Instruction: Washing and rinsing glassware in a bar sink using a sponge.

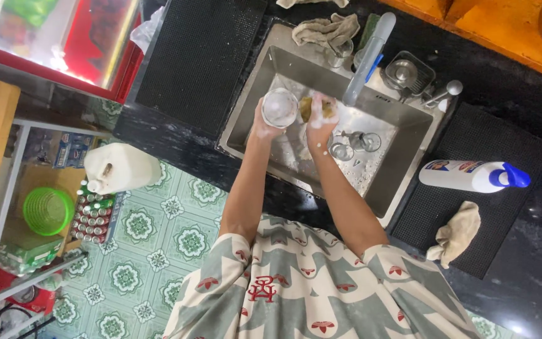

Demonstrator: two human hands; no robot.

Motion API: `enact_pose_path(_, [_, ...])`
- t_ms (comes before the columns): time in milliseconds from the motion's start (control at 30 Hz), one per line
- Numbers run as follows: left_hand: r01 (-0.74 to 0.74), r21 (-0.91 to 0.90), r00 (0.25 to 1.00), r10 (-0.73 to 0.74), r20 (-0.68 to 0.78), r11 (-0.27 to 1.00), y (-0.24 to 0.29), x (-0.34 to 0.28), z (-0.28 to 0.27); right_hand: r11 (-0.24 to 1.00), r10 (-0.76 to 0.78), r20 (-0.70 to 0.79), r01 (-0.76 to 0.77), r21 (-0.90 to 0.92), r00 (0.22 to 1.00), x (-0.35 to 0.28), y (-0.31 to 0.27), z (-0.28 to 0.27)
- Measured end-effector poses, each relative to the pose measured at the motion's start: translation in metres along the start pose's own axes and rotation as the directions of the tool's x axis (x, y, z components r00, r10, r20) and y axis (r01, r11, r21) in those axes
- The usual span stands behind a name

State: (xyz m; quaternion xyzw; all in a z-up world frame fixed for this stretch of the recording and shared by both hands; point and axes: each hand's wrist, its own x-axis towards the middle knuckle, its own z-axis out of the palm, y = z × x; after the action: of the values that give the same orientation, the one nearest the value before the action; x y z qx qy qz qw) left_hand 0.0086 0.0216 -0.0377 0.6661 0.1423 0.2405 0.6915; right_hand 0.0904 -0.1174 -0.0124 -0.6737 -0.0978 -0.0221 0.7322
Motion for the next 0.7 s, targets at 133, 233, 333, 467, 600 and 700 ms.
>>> enact_pose_path(133, [0.052, 0.151, 0.997, -0.061, 0.055, 0.987, -0.005, 0.008, 0.002, 0.990, -0.006, 0.171, -0.019, 0.140, 0.985, -0.007, 0.022, -0.001])
enact_pose_path(233, [0.421, -0.885, 0.758, -0.613, 0.224, 0.198, -0.076, 0.010, -0.010, 0.950, -0.230, 0.425, 0.297, -0.097, 0.875, -0.014, 0.027, -0.011])
enact_pose_path(333, [0.404, -0.865, 0.839, -0.497, 0.220, 0.299, -0.087, -0.005, -0.006, 0.760, -0.311, 0.621, 0.581, -0.292, 0.719, -0.019, 0.029, -0.014])
enact_pose_path(467, [0.472, -0.837, 0.806, -0.520, 0.283, 0.276, -0.133, -0.015, -0.020, 0.809, 0.012, 0.623, 0.359, -0.467, 0.782, -0.019, 0.046, -0.004])
enact_pose_path(600, [0.597, -0.792, 0.687, -0.589, 0.426, 0.125, -0.120, -0.027, -0.036, 0.795, -0.074, 0.629, 0.427, -0.431, 0.773, -0.042, 0.065, -0.004])
enact_pose_path(700, [0.621, -0.724, 0.671, -0.681, 0.294, 0.299, -0.126, -0.034, -0.050, 0.799, 0.062, 0.595, 0.317, -0.511, 0.801, -0.047, 0.070, 0.012])
